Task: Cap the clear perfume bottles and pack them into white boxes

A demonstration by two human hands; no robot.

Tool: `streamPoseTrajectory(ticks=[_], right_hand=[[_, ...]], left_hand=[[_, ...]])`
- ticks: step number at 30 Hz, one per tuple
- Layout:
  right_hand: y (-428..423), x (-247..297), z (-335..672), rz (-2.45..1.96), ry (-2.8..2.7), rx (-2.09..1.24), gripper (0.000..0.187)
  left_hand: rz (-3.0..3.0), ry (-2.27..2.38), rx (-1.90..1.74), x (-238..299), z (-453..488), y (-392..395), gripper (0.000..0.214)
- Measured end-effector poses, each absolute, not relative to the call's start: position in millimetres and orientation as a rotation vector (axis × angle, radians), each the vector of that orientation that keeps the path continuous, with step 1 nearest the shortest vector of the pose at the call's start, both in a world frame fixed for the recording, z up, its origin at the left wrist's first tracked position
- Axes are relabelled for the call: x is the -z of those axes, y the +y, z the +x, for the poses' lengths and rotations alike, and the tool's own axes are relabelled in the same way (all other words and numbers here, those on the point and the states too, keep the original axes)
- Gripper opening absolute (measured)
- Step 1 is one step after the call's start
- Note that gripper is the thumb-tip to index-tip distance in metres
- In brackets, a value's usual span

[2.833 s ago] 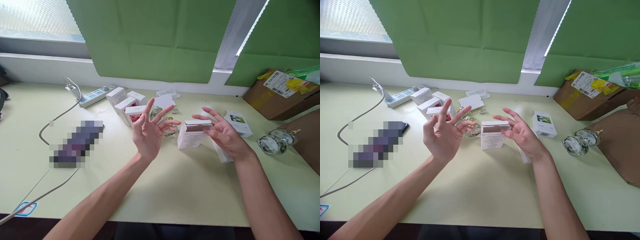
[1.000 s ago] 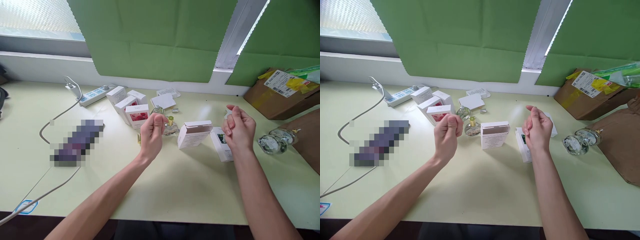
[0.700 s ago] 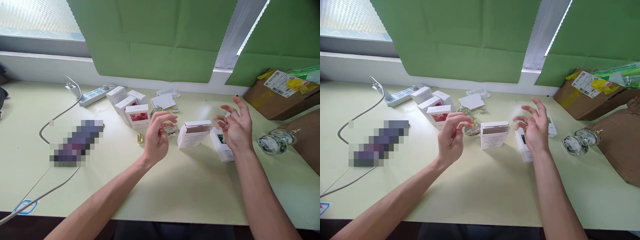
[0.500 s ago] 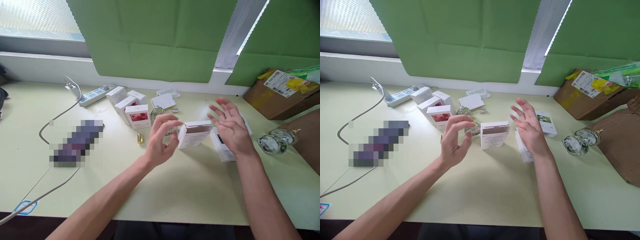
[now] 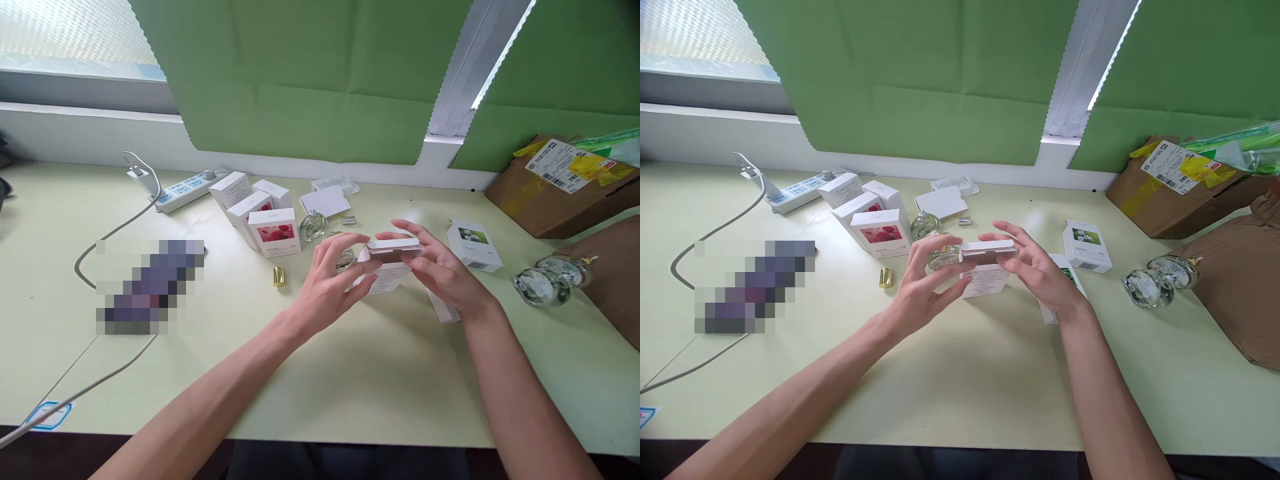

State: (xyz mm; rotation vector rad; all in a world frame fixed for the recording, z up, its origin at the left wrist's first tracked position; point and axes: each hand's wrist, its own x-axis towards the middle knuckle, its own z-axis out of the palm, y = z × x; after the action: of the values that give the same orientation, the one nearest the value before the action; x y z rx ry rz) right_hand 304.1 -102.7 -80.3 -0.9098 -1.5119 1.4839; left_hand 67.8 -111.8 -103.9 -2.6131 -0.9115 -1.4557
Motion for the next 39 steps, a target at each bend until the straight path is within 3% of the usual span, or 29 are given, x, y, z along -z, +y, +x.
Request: streamPoseTrajectory(ticks=[23,34,39], right_hand=[[-101.7,82.1,301.9,-0.942,-1.509,-1.512,0.057],[-105.5,70.9,289.6,-0.846,-1.627,-0.588,0.016],[-108.3,69.2,294.0,-0.933,-1.772,-0.382,0.014]], left_hand=[[-2.598,-0.918,1.491,105.0,67.4,-108.9,0.025],[-2.693,-0.968,1.604,104.8,68.4,-109.6,0.024],[-2.749,-0.957,1.625,108.2,68.5,-108.9,0.022]])
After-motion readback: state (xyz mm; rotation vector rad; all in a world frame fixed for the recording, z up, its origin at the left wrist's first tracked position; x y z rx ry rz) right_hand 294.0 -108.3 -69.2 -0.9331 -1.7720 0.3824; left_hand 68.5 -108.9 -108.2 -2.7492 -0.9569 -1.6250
